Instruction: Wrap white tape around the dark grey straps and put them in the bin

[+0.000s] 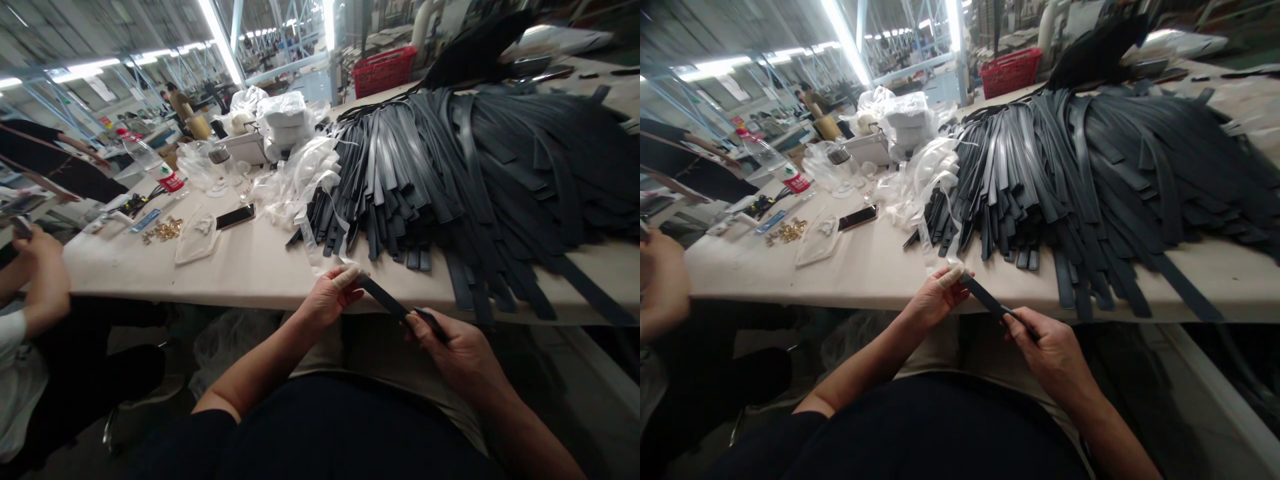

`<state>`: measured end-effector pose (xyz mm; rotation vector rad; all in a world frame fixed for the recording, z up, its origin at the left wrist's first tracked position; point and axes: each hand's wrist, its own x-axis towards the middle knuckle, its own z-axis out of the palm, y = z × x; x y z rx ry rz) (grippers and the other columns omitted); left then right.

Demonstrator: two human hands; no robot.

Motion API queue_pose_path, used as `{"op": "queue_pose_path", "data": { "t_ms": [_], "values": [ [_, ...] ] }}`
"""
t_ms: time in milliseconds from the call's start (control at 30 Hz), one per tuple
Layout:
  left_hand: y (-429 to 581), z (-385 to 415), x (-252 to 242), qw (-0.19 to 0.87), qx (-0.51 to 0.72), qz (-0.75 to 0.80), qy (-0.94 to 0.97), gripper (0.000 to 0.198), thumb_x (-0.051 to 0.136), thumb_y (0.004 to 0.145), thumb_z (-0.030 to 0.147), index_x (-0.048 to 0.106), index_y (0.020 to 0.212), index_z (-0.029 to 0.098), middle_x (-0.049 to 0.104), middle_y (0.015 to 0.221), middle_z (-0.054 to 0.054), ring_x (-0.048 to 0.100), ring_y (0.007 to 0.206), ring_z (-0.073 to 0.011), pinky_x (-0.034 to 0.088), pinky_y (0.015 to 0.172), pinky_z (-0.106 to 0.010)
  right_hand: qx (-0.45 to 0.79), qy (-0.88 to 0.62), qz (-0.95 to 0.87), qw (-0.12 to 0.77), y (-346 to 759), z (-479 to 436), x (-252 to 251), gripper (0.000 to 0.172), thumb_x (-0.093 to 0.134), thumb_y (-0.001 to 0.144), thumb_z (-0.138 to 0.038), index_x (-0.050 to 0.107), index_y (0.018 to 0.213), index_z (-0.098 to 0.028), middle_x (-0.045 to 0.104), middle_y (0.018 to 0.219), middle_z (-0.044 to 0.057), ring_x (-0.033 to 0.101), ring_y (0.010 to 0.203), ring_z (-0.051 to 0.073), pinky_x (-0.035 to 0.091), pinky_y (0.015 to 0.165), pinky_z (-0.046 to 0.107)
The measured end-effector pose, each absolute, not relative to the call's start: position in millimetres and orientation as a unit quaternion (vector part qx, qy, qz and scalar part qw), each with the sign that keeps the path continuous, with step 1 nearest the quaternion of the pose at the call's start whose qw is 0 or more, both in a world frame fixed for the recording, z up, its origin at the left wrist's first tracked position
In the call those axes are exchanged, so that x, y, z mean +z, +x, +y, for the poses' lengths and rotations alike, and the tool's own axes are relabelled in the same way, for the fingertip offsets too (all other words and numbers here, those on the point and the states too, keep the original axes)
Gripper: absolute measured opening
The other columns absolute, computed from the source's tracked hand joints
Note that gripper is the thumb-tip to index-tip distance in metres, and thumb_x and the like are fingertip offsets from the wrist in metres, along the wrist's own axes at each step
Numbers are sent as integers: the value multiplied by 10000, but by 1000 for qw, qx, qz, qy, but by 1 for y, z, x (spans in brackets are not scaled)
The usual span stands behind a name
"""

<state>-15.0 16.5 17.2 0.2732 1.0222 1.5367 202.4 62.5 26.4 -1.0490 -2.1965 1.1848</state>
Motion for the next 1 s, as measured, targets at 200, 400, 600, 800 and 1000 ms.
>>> {"op": "queue_pose_path", "data": {
  "t_ms": [200,400,600,800,1000],
  "values": [
    [5,16,19,618,646,434,109,445,932,540,390,670,810,154,714,780,-1,669,689,-121,503,645,-214,411,-394,-786,239,183,65,22,416,455,936,-532,661,737,-231,654,636,25,586,581,206,411,564,312],
    [3,22,26,601,664,426,128,420,935,539,391,723,789,128,728,801,-27,657,714,-111,500,683,-207,555,-364,-719,206,189,57,15,480,479,908,-641,688,883,-210,706,765,38,575,517,179,461,549,312],
    [5,16,20,581,658,458,141,405,927,536,401,756,780,126,738,801,-53,636,662,-109,463,621,-203,605,-374,-684,166,203,48,3,549,469,894,-688,709,827,-199,651,646,32,584,530,191,467,550,302],
    [24,6,19,620,607,443,227,312,835,684,406,745,730,111,673,628,-36,576,558,-116,440,587,-234,566,-333,-725,208,193,59,19,520,494,887,-682,662,731,-215,638,669,30,595,627,210,478,608,292],
    [4,5,25,544,644,491,218,337,892,593,382,773,766,119,713,725,-36,573,644,-100,428,660,-213,615,-319,-704,156,203,49,-15,600,432,890,-733,708,830,-204,650,653,22,620,601,199,497,611,273]
  ]
}}
